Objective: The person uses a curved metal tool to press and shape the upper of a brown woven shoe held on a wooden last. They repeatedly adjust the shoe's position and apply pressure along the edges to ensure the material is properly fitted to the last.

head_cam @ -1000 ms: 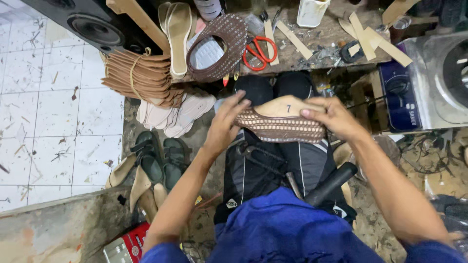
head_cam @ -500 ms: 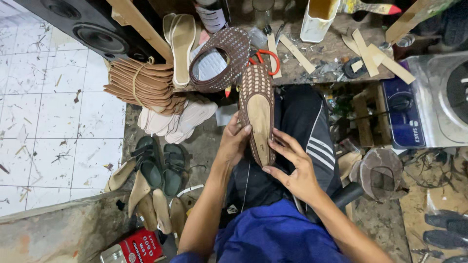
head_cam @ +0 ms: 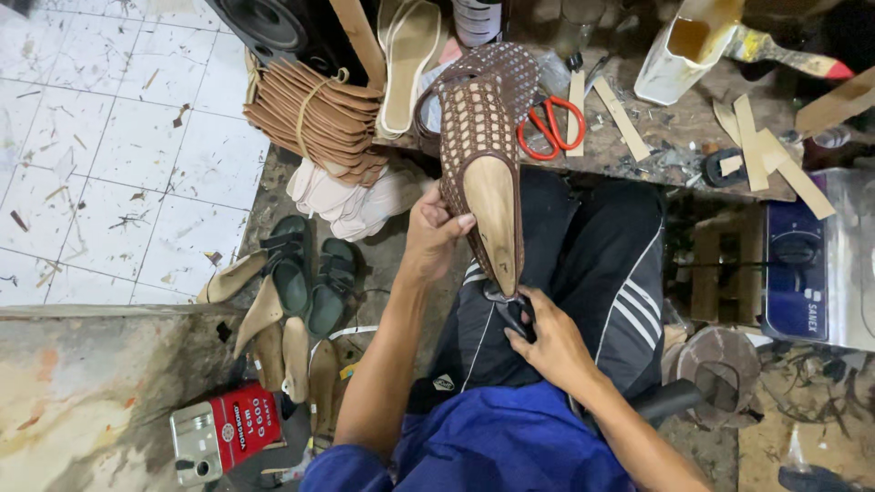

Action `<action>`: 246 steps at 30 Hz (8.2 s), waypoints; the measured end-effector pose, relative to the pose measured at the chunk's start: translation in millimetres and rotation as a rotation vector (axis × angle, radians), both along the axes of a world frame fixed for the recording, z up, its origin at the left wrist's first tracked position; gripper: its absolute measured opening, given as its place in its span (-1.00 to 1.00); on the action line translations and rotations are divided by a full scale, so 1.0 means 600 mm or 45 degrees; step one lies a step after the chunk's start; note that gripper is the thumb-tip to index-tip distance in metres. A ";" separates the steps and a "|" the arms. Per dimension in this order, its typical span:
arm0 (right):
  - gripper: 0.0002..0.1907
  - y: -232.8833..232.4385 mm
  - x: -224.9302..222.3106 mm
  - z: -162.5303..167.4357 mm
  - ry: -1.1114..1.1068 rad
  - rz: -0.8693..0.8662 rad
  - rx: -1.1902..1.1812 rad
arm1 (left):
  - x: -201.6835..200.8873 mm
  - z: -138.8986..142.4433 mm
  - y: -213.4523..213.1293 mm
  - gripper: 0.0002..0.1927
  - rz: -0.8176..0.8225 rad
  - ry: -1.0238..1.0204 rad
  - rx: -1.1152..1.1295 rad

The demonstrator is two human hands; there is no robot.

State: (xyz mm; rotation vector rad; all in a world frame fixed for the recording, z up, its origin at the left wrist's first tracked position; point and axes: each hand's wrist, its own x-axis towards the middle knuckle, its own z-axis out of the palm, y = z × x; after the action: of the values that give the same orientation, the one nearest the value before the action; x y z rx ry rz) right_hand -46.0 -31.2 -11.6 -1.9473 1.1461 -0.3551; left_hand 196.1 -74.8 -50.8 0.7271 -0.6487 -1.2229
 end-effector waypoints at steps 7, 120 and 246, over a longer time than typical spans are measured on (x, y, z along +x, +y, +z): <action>-0.27 0.023 -0.107 0.044 -0.585 0.446 0.459 | 0.025 0.056 0.040 -0.30 0.018 -0.031 -0.078; -0.79 -0.154 -0.227 0.130 0.366 -0.177 -0.358 | -0.309 0.094 -0.156 -0.24 -0.161 -1.711 -0.511; -0.74 -0.090 -0.287 0.125 0.558 -0.215 -0.475 | -0.345 0.111 -0.107 -0.58 -0.464 -1.488 -0.505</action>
State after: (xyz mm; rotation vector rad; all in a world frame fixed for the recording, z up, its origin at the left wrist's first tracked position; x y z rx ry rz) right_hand -218.2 -85.2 63.7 -2.3326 1.6255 -0.2484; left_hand -10.6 -138.8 15.5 0.9762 -1.9907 -0.8418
